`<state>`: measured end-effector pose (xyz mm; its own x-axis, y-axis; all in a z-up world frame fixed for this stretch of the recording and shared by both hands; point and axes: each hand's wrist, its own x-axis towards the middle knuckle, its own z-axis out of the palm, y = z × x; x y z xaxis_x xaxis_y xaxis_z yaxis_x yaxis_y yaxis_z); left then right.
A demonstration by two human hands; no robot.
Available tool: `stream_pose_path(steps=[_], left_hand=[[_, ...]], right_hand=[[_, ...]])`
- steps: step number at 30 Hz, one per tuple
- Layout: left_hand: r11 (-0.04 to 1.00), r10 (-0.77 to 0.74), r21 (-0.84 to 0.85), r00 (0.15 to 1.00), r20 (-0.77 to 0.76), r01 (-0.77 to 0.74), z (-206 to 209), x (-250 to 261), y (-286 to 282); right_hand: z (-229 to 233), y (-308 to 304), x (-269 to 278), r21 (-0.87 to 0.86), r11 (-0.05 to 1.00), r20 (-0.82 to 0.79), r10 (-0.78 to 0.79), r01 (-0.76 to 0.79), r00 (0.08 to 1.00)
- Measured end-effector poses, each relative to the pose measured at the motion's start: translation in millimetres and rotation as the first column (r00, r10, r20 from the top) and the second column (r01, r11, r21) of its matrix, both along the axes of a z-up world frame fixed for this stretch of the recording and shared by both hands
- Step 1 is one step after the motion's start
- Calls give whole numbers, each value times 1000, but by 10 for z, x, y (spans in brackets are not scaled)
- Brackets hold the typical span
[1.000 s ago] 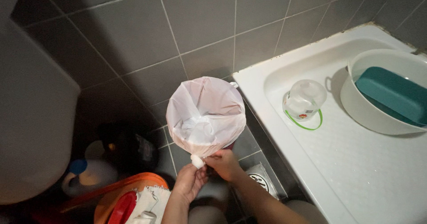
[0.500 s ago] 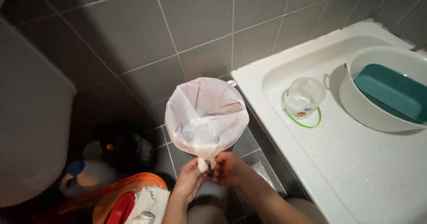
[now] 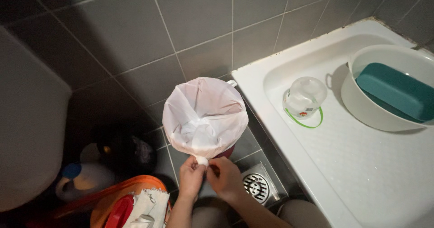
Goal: The person places a green restaurant box and several white plastic bags into a black trash bag in a hallway. Then the person moves to a bathroom and places a white plastic bag into a small red bin next to the sink.
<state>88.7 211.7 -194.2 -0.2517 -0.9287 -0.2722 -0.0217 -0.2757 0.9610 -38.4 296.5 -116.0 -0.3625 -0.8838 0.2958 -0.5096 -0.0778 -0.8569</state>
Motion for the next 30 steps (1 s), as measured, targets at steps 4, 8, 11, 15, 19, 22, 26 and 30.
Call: stream_pose_path(steps=[4,8,11,15,19,22,26,30], left_hand=[[995,73,78,996,-59,-68,0,-31,-19],[983,37,183,989,-144,-10,167,-12,4],[980,-46,185,992,-116,67,352,-20,57],[900,-66,386,939,-337,202,552,-13,102],[831,-156,453,918,-365,321,617,-16,37],[793,-184,477,895,-406,379,598,-48,8],[786,-202,477,892,-404,393,586,-46,0],[832,-189,431,908,-373,350,590,-53,64]], right_hand=[[116,-34,-5,-3,1000,-51,10,-10,999],[104,-81,41,19,1000,-116,-4,6,993],[72,-100,-12,-4,1000,-70,7,-8,998],[24,-136,-156,70,997,100,3,-10,995],[-22,-145,-252,18,999,-13,34,-34,999],[-44,-126,-259,87,995,78,35,-41,996],[-55,-119,-268,29,998,99,57,-61,993],[-70,-110,-315,-97,993,-39,64,-67,997]])
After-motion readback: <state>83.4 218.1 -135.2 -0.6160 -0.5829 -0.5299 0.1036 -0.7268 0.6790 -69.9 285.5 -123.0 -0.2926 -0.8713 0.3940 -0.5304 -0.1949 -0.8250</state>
